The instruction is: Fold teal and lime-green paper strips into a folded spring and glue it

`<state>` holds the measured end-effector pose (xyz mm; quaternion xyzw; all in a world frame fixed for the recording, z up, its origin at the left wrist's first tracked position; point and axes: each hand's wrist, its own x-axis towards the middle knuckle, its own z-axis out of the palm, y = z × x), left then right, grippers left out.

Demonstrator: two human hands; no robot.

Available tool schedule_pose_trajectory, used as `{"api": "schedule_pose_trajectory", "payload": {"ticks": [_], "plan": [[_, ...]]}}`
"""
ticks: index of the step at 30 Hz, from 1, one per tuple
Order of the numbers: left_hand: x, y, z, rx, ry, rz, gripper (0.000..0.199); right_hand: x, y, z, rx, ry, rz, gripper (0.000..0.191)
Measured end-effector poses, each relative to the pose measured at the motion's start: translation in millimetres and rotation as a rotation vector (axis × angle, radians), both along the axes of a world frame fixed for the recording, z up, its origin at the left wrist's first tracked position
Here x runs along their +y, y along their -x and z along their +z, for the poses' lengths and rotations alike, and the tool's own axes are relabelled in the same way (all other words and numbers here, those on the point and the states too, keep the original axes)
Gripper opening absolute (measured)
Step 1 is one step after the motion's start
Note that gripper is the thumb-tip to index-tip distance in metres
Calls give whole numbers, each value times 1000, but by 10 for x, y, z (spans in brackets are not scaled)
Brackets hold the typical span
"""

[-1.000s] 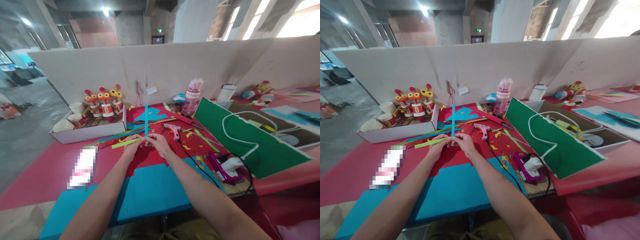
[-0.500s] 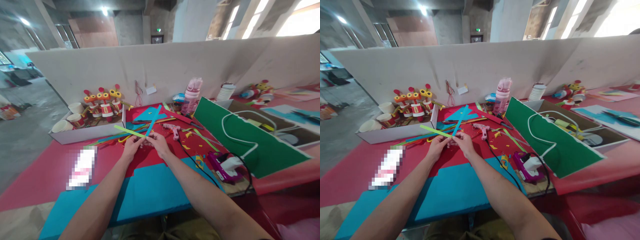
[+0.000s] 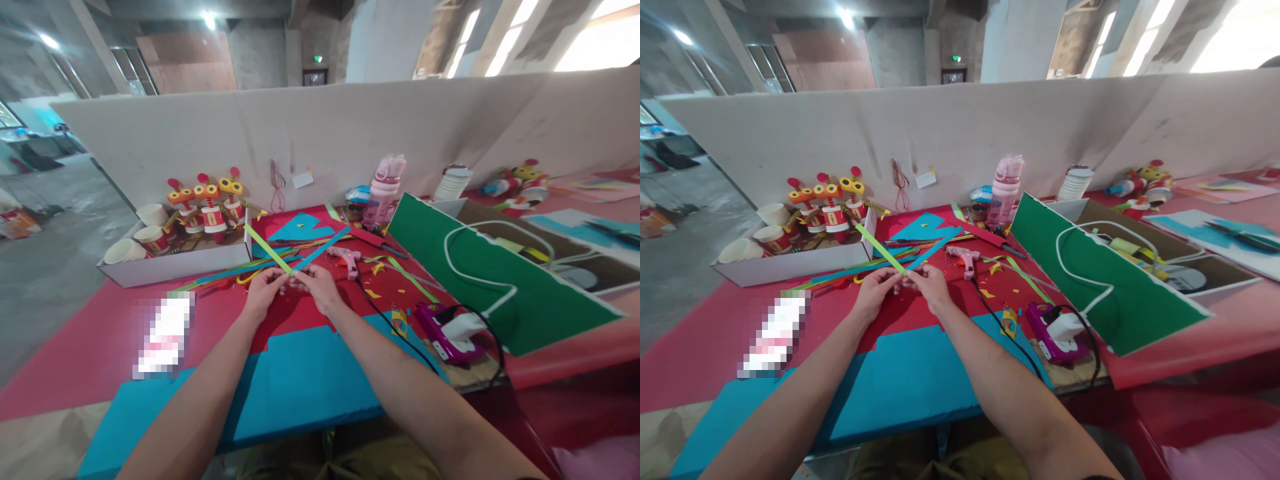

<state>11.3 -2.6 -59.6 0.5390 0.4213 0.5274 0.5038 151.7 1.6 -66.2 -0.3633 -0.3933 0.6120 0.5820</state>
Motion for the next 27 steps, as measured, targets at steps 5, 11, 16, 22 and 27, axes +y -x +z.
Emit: {"api": "schedule_pose_trajectory", "payload": {"ticks": [5, 11, 16, 22, 27], "plan": [[3, -6, -18, 5, -14, -3, 27, -10, 39, -18, 46, -3, -13, 30], [9, 4, -25, -15, -19, 15, 23, -40, 45, 1, 22, 6, -25, 28], [16, 15, -33, -80, -1, -10, 21, -17, -9, 19, 85, 28, 107, 23], [27, 32, -60, -75, 15, -23, 21, 10, -29, -31, 148, 54, 197, 22], [38, 34, -76, -55, 4, -22, 19, -4, -22, -25, 145, 59, 210, 31]]}}
